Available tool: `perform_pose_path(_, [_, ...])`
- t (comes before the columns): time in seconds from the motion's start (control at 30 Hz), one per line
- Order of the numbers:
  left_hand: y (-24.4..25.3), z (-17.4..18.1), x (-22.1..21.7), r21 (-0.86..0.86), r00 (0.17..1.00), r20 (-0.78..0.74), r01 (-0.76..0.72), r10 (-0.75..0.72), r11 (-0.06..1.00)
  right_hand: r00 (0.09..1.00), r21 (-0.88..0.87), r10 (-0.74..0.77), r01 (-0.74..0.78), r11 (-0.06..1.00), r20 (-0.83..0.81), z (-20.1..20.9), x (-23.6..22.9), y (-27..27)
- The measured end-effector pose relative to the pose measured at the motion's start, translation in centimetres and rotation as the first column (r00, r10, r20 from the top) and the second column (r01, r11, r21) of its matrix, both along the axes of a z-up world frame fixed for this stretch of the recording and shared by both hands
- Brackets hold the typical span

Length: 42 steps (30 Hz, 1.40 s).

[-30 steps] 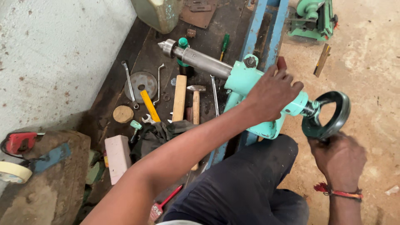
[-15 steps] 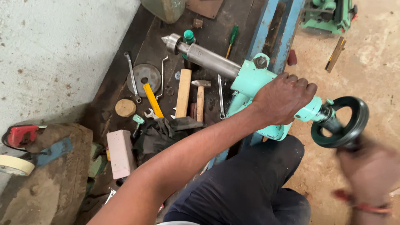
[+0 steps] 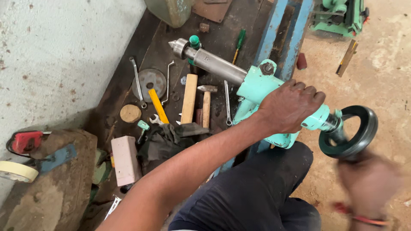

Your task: The person cleans and reassembles a lathe tailstock component by wiping the metal body with a cloth, tightening a bolt with a wrench, and turning a handwheel.

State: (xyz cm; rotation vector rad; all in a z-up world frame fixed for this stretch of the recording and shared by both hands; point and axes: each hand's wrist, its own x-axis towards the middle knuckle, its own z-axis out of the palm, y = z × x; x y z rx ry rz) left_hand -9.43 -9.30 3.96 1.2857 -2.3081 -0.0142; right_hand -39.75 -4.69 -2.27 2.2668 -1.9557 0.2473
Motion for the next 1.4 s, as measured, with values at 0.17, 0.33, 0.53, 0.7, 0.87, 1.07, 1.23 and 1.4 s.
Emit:
perform_pose_path(0.17, [0.1, 1.5, 0.3, 0.005, 1.0, 0.009, 0.006, -0.006, 1.0, 0.918, -0.103, 0.076, -0.039, 0.994, 0.389, -2.3, 1.4, -6.3])
perform_pose_path(0.33, [0.3, 1.4, 0.2, 0.048, 1.0, 0.008, 0.0, 0.0, 0.999, 1.0, -0.131, 0.027, -0.028, 0.991, -0.01, 1.2, -2.0, -5.7])
perform_pose_path(0.53, [0.6, 0.5, -0.3, 0.01, 0.999, 0.018, -0.029, 0.029, 1.0, 0.994, -0.102, -0.08, 0.073, 0.992, -0.069, -0.8, 1.2, -1.6])
perform_pose_path(0.7, [0.2, 0.9, 0.1, 0.019, 1.0, -0.01, 0.012, -0.012, 1.0, 0.996, -0.038, 0.002, -0.006, 0.999, -0.094, -0.8, -1.4, -9.9])
perform_pose_path(0.87, [0.2, 0.3, -0.2, 0.008, 1.0, 0.006, -0.023, 0.023, 1.0, 0.995, -0.071, -0.101, 0.099, 0.993, -0.027, -1.7, -2.4, -0.5])
perform_pose_path(1.07, [0.5, 1.4, -0.1, 0.013, 0.999, 0.028, -0.029, 0.029, 0.999, 0.993, -0.188, 0.057, -0.076, 0.979, -0.102, -3.8, 0.4, -8.6])
perform_pose_path(1.23, [0.6, 1.5, -0.2, 0.045, 0.999, 0.026, -0.04, 0.039, 0.998, 0.996, -0.112, -0.002, 0.013, 0.994, 0.092, 1.5, -1.8, -6.2])
perform_pose_path(1.4, [0.8, 1.5, 0.0, 0.028, 0.999, 0.013, -0.034, 0.034, 0.999, 0.985, -0.116, -0.103, 0.087, 0.989, -0.135, -1.9, 1.8, 0.3])
